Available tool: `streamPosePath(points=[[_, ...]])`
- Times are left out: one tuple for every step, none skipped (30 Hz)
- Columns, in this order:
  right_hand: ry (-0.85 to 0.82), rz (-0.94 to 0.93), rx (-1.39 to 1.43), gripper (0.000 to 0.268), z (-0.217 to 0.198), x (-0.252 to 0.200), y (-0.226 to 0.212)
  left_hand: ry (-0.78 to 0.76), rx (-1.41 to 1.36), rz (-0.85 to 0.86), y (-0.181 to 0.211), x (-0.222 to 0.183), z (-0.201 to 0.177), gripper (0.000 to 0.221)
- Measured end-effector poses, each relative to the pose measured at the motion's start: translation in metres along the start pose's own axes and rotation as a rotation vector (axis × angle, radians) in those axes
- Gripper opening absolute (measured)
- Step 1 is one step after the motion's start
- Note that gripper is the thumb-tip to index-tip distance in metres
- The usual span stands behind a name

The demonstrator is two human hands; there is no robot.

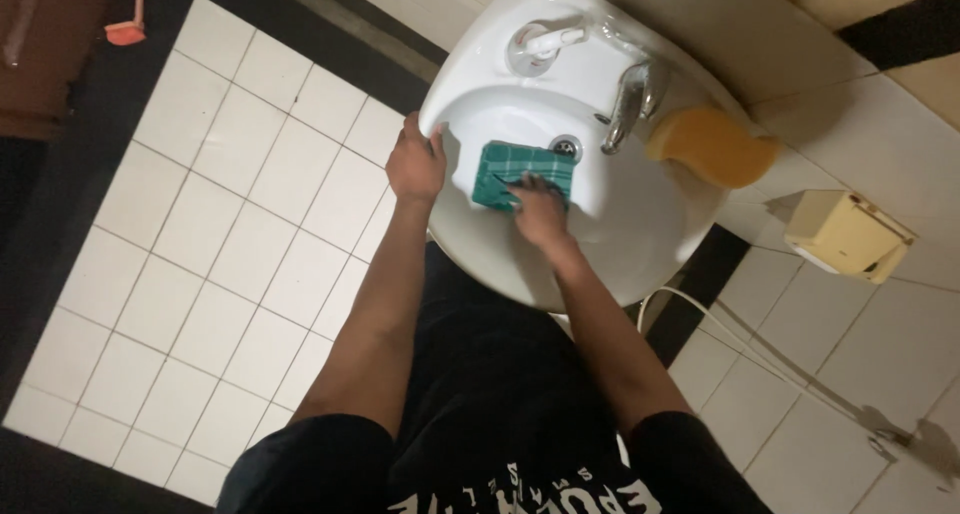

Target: Cleaning the bathroom sink and the wall around it using a cloth.

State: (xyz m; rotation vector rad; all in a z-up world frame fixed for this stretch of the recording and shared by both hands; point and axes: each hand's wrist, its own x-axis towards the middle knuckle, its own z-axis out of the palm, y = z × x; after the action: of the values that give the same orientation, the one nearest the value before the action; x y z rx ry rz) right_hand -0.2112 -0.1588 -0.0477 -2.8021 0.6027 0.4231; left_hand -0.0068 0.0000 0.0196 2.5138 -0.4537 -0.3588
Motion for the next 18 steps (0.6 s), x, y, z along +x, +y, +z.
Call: streamPosePath(points=[[0.000, 0.003, -0.005, 0.044, 0.001, 0.002, -0.002, -0.001, -0.006, 0.002, 0.003, -0.002, -0.002, 0.044], [-0.085, 0.004, 0.029, 0.050, 0.002, 0.006, -0.007, -0.004, -0.015, 0.001, 0.004, -0.003, -0.006, 0.044], [-0.170, 0.005, 0.062, 0.057, 0.003, 0.010, -0.011, -0.006, -0.024, 0.000, 0.006, -0.004, -0.010, 0.044], [-0.167, 0.008, 0.062, 0.057, 0.006, 0.004, -0.012, -0.006, -0.025, 0.004, 0.003, -0.004, -0.008, 0.044], [-0.133, -0.053, 0.015, 0.059, 0.009, -0.003, -0.013, 0.005, -0.045, 0.016, -0.001, -0.004, -0.007, 0.045], [-0.095, -0.112, -0.034, 0.061, 0.010, -0.006, -0.011, 0.018, -0.066, 0.032, -0.001, -0.001, -0.004, 0.047], [-0.088, -0.107, -0.037, 0.061, 0.003, -0.016, -0.008, 0.019, -0.070, 0.040, 0.001, 0.000, -0.003, 0.047], [-0.028, -0.182, -0.045, 0.063, -0.004, -0.028, -0.008, 0.006, -0.059, 0.028, -0.001, -0.001, -0.004, 0.047], [0.032, -0.257, -0.053, 0.066, -0.010, -0.040, -0.008, -0.008, -0.047, 0.016, -0.002, -0.002, -0.005, 0.048], [0.032, -0.259, -0.055, 0.066, -0.017, -0.041, -0.004, -0.006, -0.049, 0.014, -0.002, -0.002, -0.003, 0.048], [-0.082, -0.234, 0.017, 0.070, -0.023, -0.042, 0.000, 0.004, -0.054, 0.024, -0.002, -0.001, -0.002, 0.047], [-0.201, -0.210, 0.092, 0.074, -0.029, -0.045, 0.002, 0.013, -0.057, 0.029, -0.005, -0.003, -0.002, 0.046], [-0.204, -0.215, 0.092, 0.074, -0.038, -0.044, -0.004, 0.013, -0.055, 0.024, -0.003, -0.005, -0.003, 0.046], [-0.193, -0.187, 0.142, 0.057, -0.048, -0.041, -0.010, 0.004, -0.038, 0.008, -0.001, -0.005, -0.004, 0.046], [-0.182, -0.159, 0.192, 0.063, -0.057, -0.039, -0.016, -0.006, -0.022, -0.008, 0.001, -0.004, -0.005, 0.046], [-0.178, -0.158, 0.191, 0.063, -0.055, -0.034, -0.023, -0.003, -0.022, -0.005, 0.001, -0.002, -0.005, 0.046], [-0.164, -0.135, 0.200, 0.067, -0.052, -0.028, -0.029, -0.006, -0.024, -0.008, 0.001, 0.000, -0.004, 0.046], [-0.158, -0.113, 0.209, 0.074, -0.047, -0.026, -0.035, -0.013, -0.024, -0.018, -0.002, -0.002, -0.003, 0.047]])
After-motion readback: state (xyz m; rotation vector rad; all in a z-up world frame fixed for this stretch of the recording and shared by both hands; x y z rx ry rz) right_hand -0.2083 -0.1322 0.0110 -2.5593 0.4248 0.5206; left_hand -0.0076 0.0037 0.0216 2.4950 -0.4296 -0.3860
